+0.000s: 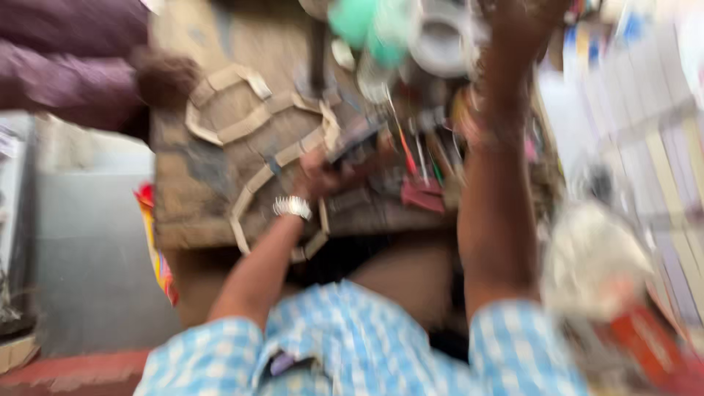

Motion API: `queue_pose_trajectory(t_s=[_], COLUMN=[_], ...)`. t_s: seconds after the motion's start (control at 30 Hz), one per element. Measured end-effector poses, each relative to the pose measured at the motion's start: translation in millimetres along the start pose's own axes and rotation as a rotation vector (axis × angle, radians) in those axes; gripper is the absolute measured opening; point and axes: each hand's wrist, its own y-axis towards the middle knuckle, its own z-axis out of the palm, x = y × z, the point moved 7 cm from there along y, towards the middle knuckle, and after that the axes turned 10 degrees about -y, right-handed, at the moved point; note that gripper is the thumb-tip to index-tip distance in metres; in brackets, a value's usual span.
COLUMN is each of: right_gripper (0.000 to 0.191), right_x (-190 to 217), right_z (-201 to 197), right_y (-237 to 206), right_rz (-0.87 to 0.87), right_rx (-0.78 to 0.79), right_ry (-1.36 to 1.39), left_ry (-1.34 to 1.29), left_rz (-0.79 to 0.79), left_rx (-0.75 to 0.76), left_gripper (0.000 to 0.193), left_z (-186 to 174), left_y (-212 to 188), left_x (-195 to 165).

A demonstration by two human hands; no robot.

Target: The person disassembles an electric iron, removes the casing, and uses a screwdriver to adjust internal components. They then reassemble the iron and place it on the workbench.

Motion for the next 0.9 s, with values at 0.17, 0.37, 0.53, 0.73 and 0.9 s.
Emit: queue_pose_trajectory(t_s=[0.17, 0.37, 0.53, 0.73, 0.9], right_gripper=[0.021, 0.015, 0.02, 0.023, 0.02], right_x=[-28.8, -3.2, 31.4, -19.3, -77.9], right_z=[-53.2, -112.8, -121.3, -99.3, -66.9], right_y=[1.3, -45.0, -80.1, -161.8, -217.8], right_rz=[-0.051, 0.006, -0.038, 0.125, 0.174], right_rx=[-0.07, -0.093, 0.08, 0.54, 0.781], right_ry=[0.165, 0.126, -0.098, -0.164, -0.408], left_ry=[-0.035, 0.009, 0.058, -0.008, 0.082], left_rz=[-0.087, -0.057, 0.005, -0.178, 0.008], left_rx=[-0.009, -0.016, -0.038, 0.067, -0.014], left_gripper=[0.054, 0.06, 0.062, 0.041, 0.06], left_z=[4.1, 15.4, 12.1, 25.3, 25.6], left_y=[-34.7, -53.2, -46.9, -50.1, -50.8], left_x=[16.0, 34.9, 26.4, 48.1, 40.0])
